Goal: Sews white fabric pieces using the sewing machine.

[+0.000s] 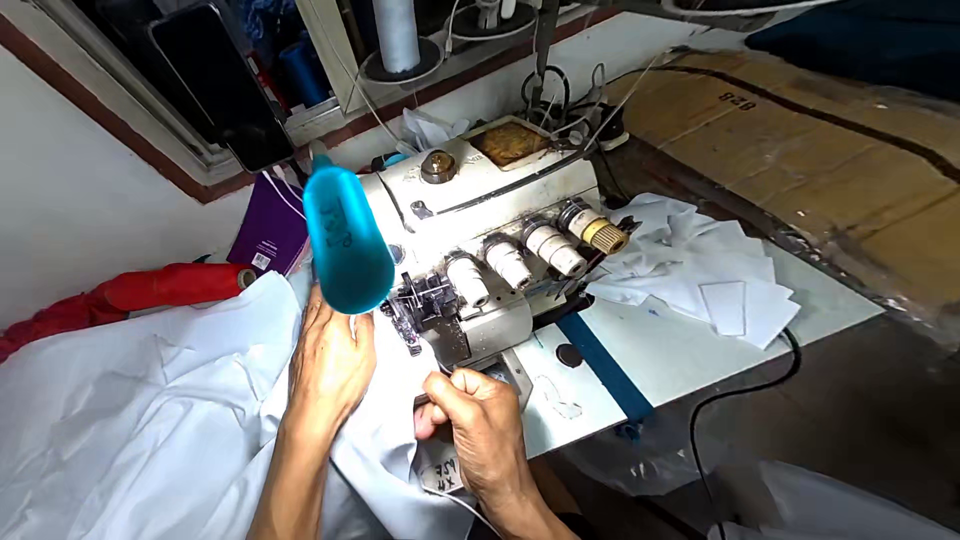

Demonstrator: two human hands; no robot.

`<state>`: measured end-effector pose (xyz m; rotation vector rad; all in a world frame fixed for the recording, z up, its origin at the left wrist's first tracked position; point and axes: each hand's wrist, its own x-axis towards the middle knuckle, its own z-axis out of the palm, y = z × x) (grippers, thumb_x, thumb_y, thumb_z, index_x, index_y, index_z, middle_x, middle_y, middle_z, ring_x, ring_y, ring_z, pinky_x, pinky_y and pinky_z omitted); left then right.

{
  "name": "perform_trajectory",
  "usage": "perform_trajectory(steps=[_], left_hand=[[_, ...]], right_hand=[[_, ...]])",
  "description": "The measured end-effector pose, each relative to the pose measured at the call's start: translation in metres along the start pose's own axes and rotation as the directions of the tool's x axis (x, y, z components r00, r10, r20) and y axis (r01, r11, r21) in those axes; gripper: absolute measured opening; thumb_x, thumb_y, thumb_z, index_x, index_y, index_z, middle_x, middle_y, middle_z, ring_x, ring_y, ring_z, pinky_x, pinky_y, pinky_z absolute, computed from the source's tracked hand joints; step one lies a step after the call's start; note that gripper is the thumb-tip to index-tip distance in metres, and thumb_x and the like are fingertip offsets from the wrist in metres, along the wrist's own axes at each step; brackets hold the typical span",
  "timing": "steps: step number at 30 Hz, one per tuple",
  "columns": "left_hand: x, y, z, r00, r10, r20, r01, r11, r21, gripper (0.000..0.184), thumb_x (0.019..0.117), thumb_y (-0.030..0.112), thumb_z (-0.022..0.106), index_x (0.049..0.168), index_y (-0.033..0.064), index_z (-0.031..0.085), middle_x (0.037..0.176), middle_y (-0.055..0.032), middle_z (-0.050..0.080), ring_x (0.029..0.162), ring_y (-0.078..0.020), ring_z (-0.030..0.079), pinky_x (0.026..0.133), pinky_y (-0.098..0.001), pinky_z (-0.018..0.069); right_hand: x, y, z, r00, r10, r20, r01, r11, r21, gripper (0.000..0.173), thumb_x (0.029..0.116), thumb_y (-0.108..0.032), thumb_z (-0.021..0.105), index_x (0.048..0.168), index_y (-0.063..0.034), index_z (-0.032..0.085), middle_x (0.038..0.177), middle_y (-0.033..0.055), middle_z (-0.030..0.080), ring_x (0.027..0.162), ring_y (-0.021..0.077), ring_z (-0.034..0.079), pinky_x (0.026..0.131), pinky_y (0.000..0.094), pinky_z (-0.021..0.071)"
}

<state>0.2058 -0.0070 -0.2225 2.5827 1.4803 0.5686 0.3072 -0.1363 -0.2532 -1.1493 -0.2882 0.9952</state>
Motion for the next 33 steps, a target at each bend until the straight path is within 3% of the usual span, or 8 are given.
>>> perform_trajectory(steps=[5,9,12,17,23,27,30,33], left_hand=[[0.022,-0.001,-0.008,0.941,-0.319,0.112,0.33,0.938,-0.102,0.054,0.111,0.037,0.036,0.16,0.0145,0.036,0.166,-0.0151,0.032,0.148,-0.035,0.039,0.117,-0.0582,0.0351],[-0.012,-0.018,-0.018,0.837,-0.546,0.03,0.53,0.797,-0.288,0.05,0.1081,0.035,0.049,0.144,0.0011,0.054,0.117,-0.0254,0.069,0.109,-0.0407,0.066,0.095,-0.0602,0.0491],[-0.076,-0.028,-0.02,0.86,-0.467,-0.205,0.352,0.834,-0.425,0.041,0.0987,0.02,0.061,0.13,-0.0068,0.06,0.103,-0.023,0.071,0.092,-0.0322,0.07,0.082,-0.053,0.0554],[-0.161,0.04,-0.016,0.922,-0.286,-0.262,0.134,0.869,-0.476,0.04,0.0878,0.003,0.064,0.119,-0.0218,0.056,0.107,-0.0246,0.069,0.098,-0.0095,0.069,0.09,-0.025,0.0557],[-0.143,0.065,0.015,0.888,-0.101,-0.449,-0.192,0.805,-0.561,0.012,0.0935,0.002,0.066,0.103,-0.0055,0.066,0.097,-0.0063,0.073,0.09,0.0019,0.069,0.084,-0.0158,0.0576],[-0.134,0.069,-0.045,0.834,-0.084,-0.546,-0.283,0.784,-0.553,0.016,0.0985,0.005,0.064,0.111,0.0146,0.066,0.109,0.0168,0.069,0.103,0.0089,0.062,0.093,-0.0142,0.053],[-0.094,0.064,-0.114,0.76,0.019,-0.649,-0.367,0.837,-0.405,0.019,0.0994,0.002,0.06,0.118,0.0058,0.062,0.116,0.0142,0.067,0.108,0.0064,0.062,0.096,-0.0156,0.0521],[-0.02,0.027,-0.142,0.618,-0.002,-0.786,-0.456,0.814,-0.36,0.026,0.0999,0.004,0.059,0.125,-0.0024,0.056,0.109,0.0045,0.066,0.094,-0.0018,0.065,0.084,-0.0228,0.0562]], right_hand=[[-0.01,0.008,0.004,0.997,-0.028,-0.075,0.032,0.998,0.045,0.027,0.0946,-0.002,0.059,0.068,-0.0053,0.053,0.061,0.009,0.069,0.053,0.0159,0.069,0.05,0.0286,0.0587],[-0.034,0.01,0.001,0.992,0.117,0.042,-0.116,0.993,-0.029,0.017,0.1031,-0.012,0.06,0.094,0.0012,0.066,0.084,0.0096,0.075,0.06,0.015,0.071,0.055,0.0282,0.061],[-0.035,0.023,0.0,0.978,0.063,0.197,-0.02,0.977,-0.213,0.026,0.1029,-0.022,0.061,0.092,-0.0039,0.075,0.073,0.0,0.069,0.06,0.0061,0.063,0.058,0.025,0.0548],[-0.029,0.026,0.001,0.947,-0.065,0.315,0.15,0.955,-0.255,0.029,0.1015,-0.028,0.06,0.083,-0.0106,0.073,0.069,-0.0058,0.063,0.064,0.0027,0.059,0.061,0.0256,0.0498],[-0.009,0.023,-0.031,0.964,-0.193,-0.181,0.197,0.98,0.006,0.027,0.1007,-0.02,0.056,0.082,-0.0068,0.07,0.069,-0.0006,0.063,0.064,0.0084,0.061,0.061,0.027,0.0519],[-0.041,0.018,-0.034,0.839,-0.456,0.297,0.449,0.888,0.096,0.032,0.0944,-0.016,0.073,0.121,-0.0004,0.064,0.109,0.0003,0.073,0.097,0.0053,0.069,0.087,0.0266,0.0596],[-0.038,0.019,-0.024,0.805,-0.378,0.457,0.492,0.856,-0.158,0.017,0.084,-0.007,0.076,0.099,0.0003,0.075,0.084,0.003,0.074,0.069,0.0003,0.065,0.064,0.0181,0.0542],[-0.03,0.015,-0.023,0.85,-0.265,0.455,0.412,0.873,-0.26,0.013,0.0866,-0.007,0.073,0.098,-0.0063,0.078,0.084,-0.0009,0.075,0.069,0.0012,0.067,0.064,0.0207,0.0571]])
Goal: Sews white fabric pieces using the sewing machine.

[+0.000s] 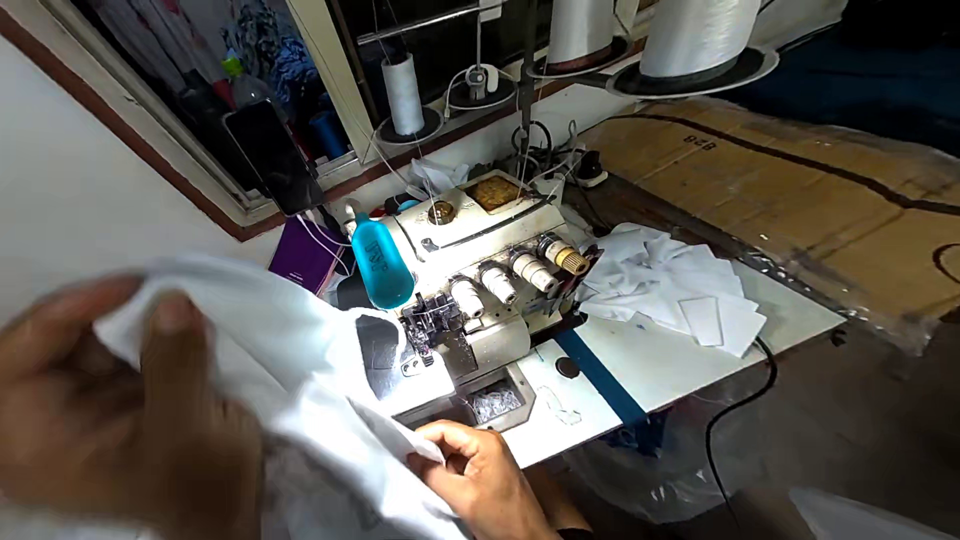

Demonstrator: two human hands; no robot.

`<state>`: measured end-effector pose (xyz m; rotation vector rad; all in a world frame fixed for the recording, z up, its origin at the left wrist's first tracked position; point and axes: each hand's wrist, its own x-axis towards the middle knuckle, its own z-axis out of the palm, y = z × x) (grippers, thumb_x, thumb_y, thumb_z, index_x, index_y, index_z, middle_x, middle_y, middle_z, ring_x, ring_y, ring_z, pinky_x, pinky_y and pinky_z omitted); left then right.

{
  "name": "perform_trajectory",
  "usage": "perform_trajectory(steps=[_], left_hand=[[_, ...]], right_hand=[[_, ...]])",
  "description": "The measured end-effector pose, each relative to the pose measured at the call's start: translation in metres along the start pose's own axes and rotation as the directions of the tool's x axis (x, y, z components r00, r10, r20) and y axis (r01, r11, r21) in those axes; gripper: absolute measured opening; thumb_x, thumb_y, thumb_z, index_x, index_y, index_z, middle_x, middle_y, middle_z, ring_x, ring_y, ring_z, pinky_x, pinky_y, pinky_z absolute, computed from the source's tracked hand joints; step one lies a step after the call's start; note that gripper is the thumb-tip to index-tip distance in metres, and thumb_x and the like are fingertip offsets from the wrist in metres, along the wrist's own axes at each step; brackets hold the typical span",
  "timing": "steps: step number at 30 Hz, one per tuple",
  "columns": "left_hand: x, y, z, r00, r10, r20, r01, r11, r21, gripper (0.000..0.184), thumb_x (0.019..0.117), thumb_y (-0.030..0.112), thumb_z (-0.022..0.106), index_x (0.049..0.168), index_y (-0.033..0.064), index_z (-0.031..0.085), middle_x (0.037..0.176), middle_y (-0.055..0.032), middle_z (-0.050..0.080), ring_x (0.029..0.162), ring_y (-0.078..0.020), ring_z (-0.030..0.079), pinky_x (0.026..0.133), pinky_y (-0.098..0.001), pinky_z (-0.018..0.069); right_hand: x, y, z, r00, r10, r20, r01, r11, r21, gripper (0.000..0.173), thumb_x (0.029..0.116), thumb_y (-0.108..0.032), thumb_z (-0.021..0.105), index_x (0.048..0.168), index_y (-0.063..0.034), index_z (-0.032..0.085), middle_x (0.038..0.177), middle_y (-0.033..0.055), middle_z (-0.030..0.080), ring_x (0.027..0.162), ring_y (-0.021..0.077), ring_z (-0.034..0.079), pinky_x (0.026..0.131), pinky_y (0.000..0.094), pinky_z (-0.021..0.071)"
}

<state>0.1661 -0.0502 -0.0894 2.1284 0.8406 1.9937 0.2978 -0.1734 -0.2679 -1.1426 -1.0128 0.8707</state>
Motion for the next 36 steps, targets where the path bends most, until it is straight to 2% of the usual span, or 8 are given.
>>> perform_trajectory(steps=[2,5,8,13,24,28,33,36], left_hand=[[0.008,-0.032,0.01,0.992,-0.107,0.064,0.091,0.971,0.222,0.037,0.1027,0.015,0.058,0.136,0.0009,0.052,0.118,-0.0012,0.064,0.098,-0.0051,0.063,0.086,-0.0258,0.0546],[-0.045,-0.046,0.018,0.89,-0.346,0.297,0.176,0.862,0.475,0.051,0.0965,0.015,0.063,0.141,-0.0075,0.052,0.142,-0.0287,0.055,0.13,-0.04,0.056,0.107,-0.0562,0.0459],[-0.132,-0.031,0.023,0.841,-0.178,0.511,-0.009,0.94,0.341,0.038,0.0945,0.024,0.061,0.12,-0.0027,0.072,0.125,-0.0171,0.071,0.123,-0.028,0.066,0.106,-0.0418,0.0529],[-0.154,-0.015,0.024,0.754,-0.151,0.639,-0.191,0.88,0.434,0.051,0.1084,0.04,0.035,0.128,0.0126,0.073,0.135,-0.0102,0.068,0.127,-0.032,0.061,0.104,-0.0488,0.0465],[-0.123,-0.045,0.051,0.777,-0.194,0.598,-0.089,0.907,0.411,0.036,0.0967,0.023,0.049,0.113,0.01,0.079,0.13,-0.0101,0.071,0.13,-0.0316,0.061,0.111,-0.0469,0.0463],[-0.139,-0.018,0.026,0.735,0.01,0.678,-0.206,0.956,0.21,0.029,0.0857,0.02,0.06,0.106,0.0119,0.078,0.116,-0.0046,0.075,0.107,-0.02,0.069,0.09,-0.0388,0.0535],[-0.138,-0.024,-0.01,0.729,0.06,0.682,-0.207,0.969,0.135,0.016,0.0926,0.017,0.059,0.093,0.0166,0.075,0.094,-0.0012,0.071,0.091,-0.0133,0.065,0.082,-0.0305,0.0514],[-0.144,-0.032,-0.044,0.683,0.054,0.728,-0.166,0.983,0.083,0.015,0.0972,0.017,0.059,0.093,0.0195,0.074,0.107,-0.0006,0.07,0.107,-0.0113,0.063,0.095,-0.0258,0.0522]], right_hand=[[0.001,-0.001,-0.004,0.991,0.108,-0.082,-0.11,0.994,-0.015,0.013,0.0888,-0.011,0.07,0.099,-0.0091,0.077,0.081,-0.0049,0.073,0.068,-0.0002,0.067,0.063,0.0199,0.0576],[-0.003,0.007,-0.013,0.955,0.237,-0.176,-0.24,0.971,0.003,0.014,0.094,-0.016,0.062,0.097,-0.0108,0.075,0.066,-0.0088,0.058,0.056,-0.0003,0.051,0.053,0.0212,0.0442],[-0.016,0.015,-0.021,0.949,0.252,-0.189,-0.251,0.967,0.028,0.021,0.0995,-0.015,0.057,0.104,-0.0069,0.075,0.075,-0.0054,0.068,0.065,-0.0003,0.06,0.062,0.0211,0.0522],[-0.02,0.013,-0.027,0.946,0.248,-0.21,-0.247,0.969,0.031,0.025,0.1006,-0.013,0.054,0.081,-0.0087,0.068,0.061,-0.009,0.052,0.054,-0.002,0.048,0.052,0.0188,0.0414],[0.016,-0.01,-0.029,0.93,0.229,-0.287,-0.245,0.969,-0.02,0.017,0.0953,-0.022,0.061,0.087,-0.013,0.074,0.066,-0.0088,0.063,0.057,-0.0001,0.057,0.052,0.019,0.0465],[0.023,-0.025,-0.033,0.91,0.334,-0.245,-0.388,0.893,-0.228,0.031,0.0945,-0.039,0.064,0.074,-0.0183,0.072,0.059,-0.0107,0.055,0.053,0.0021,0.051,0.053,0.0281,0.0416],[0.025,-0.017,-0.032,0.932,0.302,-0.199,-0.319,0.946,-0.057,0.022,0.0946,-0.017,0.061,0.079,-0.0128,0.075,0.061,-0.0064,0.063,0.053,0.0027,0.059,0.052,0.0215,0.0505],[0.021,-0.013,-0.032,0.933,0.301,-0.199,-0.302,0.953,0.029,0.019,0.0953,-0.014,0.059,0.089,-0.0095,0.076,0.071,-0.0022,0.069,0.065,0.0076,0.067,0.063,0.025,0.0577]])
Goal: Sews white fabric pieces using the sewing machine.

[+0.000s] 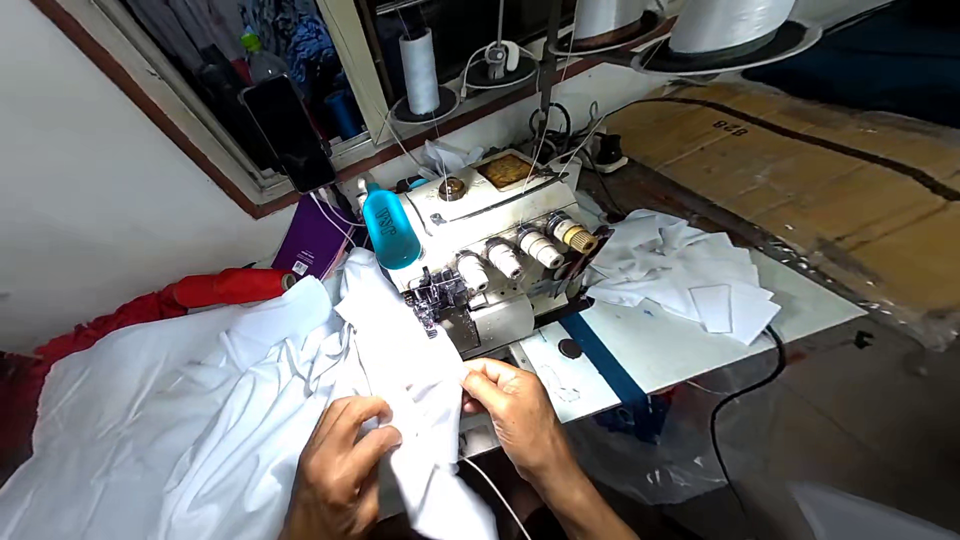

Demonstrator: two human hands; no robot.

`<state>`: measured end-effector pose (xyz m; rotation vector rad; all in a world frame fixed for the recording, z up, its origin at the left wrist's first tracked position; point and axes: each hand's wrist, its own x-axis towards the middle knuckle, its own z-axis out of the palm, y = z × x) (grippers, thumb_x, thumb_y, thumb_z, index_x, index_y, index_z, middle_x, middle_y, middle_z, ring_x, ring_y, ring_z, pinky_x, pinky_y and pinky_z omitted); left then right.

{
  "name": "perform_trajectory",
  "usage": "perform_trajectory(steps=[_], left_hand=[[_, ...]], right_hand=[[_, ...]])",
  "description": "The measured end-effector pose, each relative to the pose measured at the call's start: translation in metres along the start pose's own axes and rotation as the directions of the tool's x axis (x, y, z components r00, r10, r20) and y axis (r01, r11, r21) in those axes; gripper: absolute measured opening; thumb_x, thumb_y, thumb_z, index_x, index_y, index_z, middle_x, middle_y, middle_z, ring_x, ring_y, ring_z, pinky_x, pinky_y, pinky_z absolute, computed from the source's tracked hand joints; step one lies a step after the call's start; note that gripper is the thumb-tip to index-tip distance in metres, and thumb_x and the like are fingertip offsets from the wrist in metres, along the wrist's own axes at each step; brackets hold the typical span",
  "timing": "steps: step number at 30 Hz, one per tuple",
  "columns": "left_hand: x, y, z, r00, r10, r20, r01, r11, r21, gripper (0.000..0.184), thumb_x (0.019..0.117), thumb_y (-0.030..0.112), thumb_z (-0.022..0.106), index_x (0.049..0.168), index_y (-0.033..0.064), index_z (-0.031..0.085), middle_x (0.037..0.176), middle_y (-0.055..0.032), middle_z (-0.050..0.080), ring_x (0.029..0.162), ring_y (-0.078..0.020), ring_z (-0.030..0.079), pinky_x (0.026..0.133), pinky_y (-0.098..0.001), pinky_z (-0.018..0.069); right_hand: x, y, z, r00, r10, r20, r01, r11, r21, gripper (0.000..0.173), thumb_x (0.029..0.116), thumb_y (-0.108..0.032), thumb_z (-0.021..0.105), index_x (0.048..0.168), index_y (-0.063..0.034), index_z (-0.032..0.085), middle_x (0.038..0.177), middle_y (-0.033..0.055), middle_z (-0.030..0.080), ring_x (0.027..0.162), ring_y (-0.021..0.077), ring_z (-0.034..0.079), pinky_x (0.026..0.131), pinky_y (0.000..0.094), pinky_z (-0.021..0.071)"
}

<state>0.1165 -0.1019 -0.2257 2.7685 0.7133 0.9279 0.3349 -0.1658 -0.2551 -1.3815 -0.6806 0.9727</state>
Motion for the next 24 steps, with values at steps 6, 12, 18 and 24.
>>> perform_trajectory(steps=[6,12,18,24], left_hand=[[-0.034,-0.001,-0.015,0.993,-0.114,-0.028,0.111,0.987,-0.114,0.019,0.0953,0.008,0.059,0.098,0.0165,0.076,0.124,-0.0004,0.071,0.12,-0.0132,0.063,0.104,-0.0281,0.0526],[-0.03,-0.012,-0.022,0.999,-0.02,0.048,0.02,1.0,0.019,0.021,0.099,0.017,0.058,0.104,0.0237,0.077,0.114,0.0018,0.07,0.111,-0.0114,0.062,0.096,-0.0252,0.0514],[-0.014,-0.008,0.005,0.979,0.171,0.108,-0.187,0.97,0.153,0.025,0.0981,0.013,0.055,0.106,0.0249,0.075,0.103,-0.0028,0.069,0.099,-0.0189,0.064,0.081,-0.0316,0.0529],[-0.001,-0.017,0.016,0.951,0.27,0.15,-0.295,0.939,0.179,0.018,0.0953,0.009,0.057,0.088,0.0157,0.071,0.1,-0.0045,0.071,0.093,-0.0208,0.065,0.078,-0.0336,0.0518]], right_hand=[[-0.006,-0.003,0.007,0.99,-0.069,-0.123,0.027,0.948,-0.316,0.02,0.0854,-0.042,0.074,0.081,-0.0223,0.073,0.063,-0.0116,0.062,0.057,0.0027,0.058,0.057,0.0298,0.0489],[-0.001,-0.005,0.011,0.969,-0.171,-0.178,0.077,0.896,-0.438,0.027,0.0825,-0.037,0.085,0.071,-0.0185,0.068,0.057,-0.0084,0.055,0.051,0.0054,0.049,0.053,0.0313,0.0417],[0.001,-0.004,0.006,0.98,-0.135,-0.146,0.08,0.94,-0.33,0.024,0.0876,-0.028,0.08,0.068,-0.0199,0.07,0.054,-0.0083,0.057,0.048,0.0038,0.049,0.05,0.0266,0.0405],[0.005,0.003,0.004,0.981,-0.136,-0.136,0.102,0.969,-0.227,0.022,0.0866,-0.023,0.078,0.067,-0.0189,0.068,0.055,-0.0079,0.056,0.049,0.0031,0.05,0.049,0.0236,0.0399]])
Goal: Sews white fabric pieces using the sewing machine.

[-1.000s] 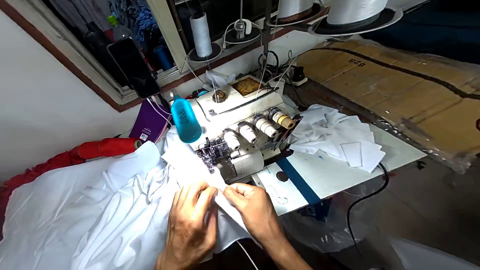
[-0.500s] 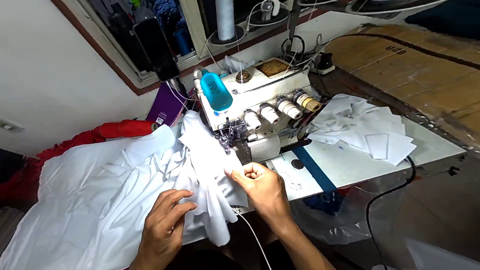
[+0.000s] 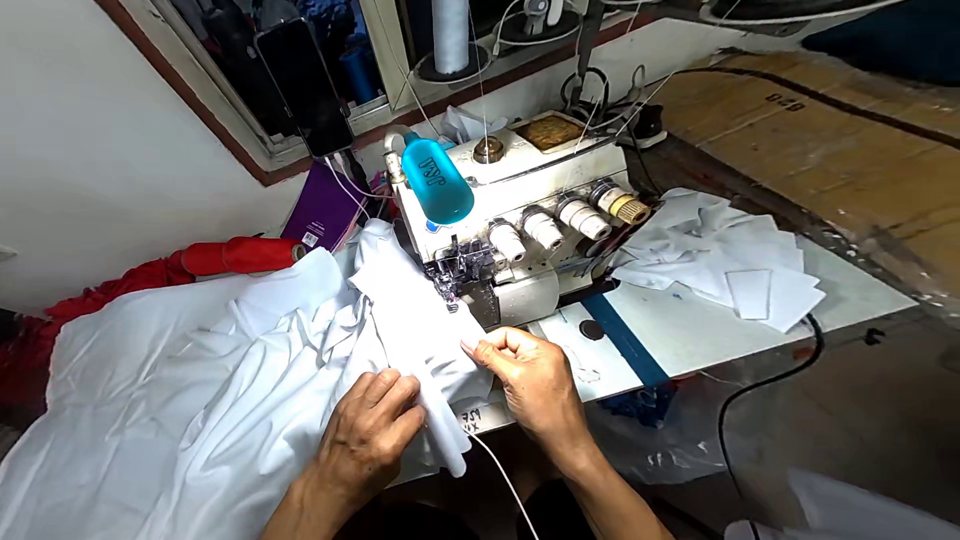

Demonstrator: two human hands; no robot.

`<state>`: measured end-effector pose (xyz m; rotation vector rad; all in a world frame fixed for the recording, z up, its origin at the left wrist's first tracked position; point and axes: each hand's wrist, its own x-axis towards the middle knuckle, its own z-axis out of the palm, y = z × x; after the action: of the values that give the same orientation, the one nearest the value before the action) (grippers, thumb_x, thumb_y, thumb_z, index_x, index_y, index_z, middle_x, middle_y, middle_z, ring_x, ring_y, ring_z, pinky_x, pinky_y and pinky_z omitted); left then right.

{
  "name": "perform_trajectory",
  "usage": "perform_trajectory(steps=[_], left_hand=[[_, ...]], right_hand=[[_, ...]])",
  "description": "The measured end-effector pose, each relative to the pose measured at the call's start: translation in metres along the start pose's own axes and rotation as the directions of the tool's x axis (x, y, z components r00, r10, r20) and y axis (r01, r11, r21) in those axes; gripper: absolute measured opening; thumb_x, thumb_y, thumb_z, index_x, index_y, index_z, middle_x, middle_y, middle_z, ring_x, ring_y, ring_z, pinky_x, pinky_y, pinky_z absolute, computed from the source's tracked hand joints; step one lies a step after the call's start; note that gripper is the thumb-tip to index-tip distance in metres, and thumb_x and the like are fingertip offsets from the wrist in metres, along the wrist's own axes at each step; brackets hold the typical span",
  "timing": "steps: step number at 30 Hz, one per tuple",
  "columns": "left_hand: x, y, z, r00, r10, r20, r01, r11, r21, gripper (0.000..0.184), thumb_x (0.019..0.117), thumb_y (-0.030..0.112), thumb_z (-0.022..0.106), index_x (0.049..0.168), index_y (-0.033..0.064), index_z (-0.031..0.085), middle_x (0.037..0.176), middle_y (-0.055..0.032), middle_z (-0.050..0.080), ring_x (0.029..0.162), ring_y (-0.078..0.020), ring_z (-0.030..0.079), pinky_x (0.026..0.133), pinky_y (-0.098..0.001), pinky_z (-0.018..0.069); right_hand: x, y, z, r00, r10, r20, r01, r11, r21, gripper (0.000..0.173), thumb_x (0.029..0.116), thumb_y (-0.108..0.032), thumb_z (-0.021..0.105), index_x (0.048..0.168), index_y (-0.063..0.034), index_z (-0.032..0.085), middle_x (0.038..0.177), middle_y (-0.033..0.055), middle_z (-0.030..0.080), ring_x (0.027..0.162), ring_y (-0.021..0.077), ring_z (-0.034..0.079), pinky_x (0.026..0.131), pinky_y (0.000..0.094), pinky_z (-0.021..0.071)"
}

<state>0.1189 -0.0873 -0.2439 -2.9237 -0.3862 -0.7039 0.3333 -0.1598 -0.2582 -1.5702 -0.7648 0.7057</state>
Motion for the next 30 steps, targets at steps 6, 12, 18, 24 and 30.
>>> perform_trajectory(steps=[6,12,18,24,30], left_hand=[[0.026,0.028,-0.051,0.996,-0.085,0.04,0.094,0.856,-0.509,0.016,0.1043,0.02,0.057,0.094,0.0122,0.066,0.098,-0.0006,0.073,0.113,-0.0153,0.066,0.106,-0.0338,0.0505],[0.052,0.05,-0.034,0.892,-0.443,-0.092,0.317,0.757,-0.572,0.011,0.0966,0.014,0.068,0.097,0.0049,0.073,0.093,-0.0021,0.073,0.081,-0.0033,0.067,0.072,-0.0178,0.0576],[0.054,0.047,-0.019,0.847,-0.521,-0.1,0.382,0.73,-0.567,0.006,0.0911,0.014,0.073,0.092,0.0093,0.076,0.092,0.0019,0.073,0.085,-0.0049,0.07,0.076,-0.0196,0.0604],[0.055,0.042,-0.027,0.855,-0.514,-0.064,0.423,0.764,-0.486,0.016,0.0912,0.024,0.073,0.099,0.011,0.075,0.097,0.0029,0.072,0.077,0.0009,0.062,0.067,-0.0138,0.0527],[0.056,0.029,-0.037,0.914,-0.405,0.015,0.337,0.738,-0.585,0.018,0.1006,0.017,0.061,0.095,0.0084,0.076,0.114,-0.0031,0.075,0.104,-0.0084,0.071,0.09,-0.0229,0.0595]], right_hand=[[-0.02,0.005,0.0,0.98,0.046,0.194,-0.107,0.943,0.316,0.009,0.0903,-0.013,0.075,0.095,-0.0053,0.075,0.071,-0.0003,0.07,0.062,0.0059,0.064,0.06,0.0223,0.0543],[-0.053,-0.003,0.005,0.973,-0.054,0.222,-0.063,0.872,0.485,0.012,0.0942,-0.003,0.065,0.101,-0.0007,0.074,0.086,0.0011,0.074,0.078,0.0032,0.07,0.074,0.0192,0.0592],[-0.055,-0.007,-0.004,0.951,-0.133,0.279,-0.035,0.85,0.525,0.023,0.0942,0.003,0.061,0.114,0.0045,0.071,0.095,0.0058,0.077,0.082,0.0064,0.073,0.078,0.0222,0.0615],[-0.055,-0.006,-0.006,0.928,-0.285,0.238,0.164,0.889,0.427,0.024,0.0935,0.001,0.061,0.114,0.0021,0.074,0.103,0.0048,0.077,0.09,0.0041,0.073,0.083,0.0196,0.0605],[-0.054,0.0,-0.006,0.884,-0.38,0.272,0.241,0.87,0.43,0.024,0.1026,-0.021,0.06,0.11,-0.0013,0.073,0.088,-0.0013,0.073,0.076,0.0005,0.066,0.069,0.0187,0.0562]])
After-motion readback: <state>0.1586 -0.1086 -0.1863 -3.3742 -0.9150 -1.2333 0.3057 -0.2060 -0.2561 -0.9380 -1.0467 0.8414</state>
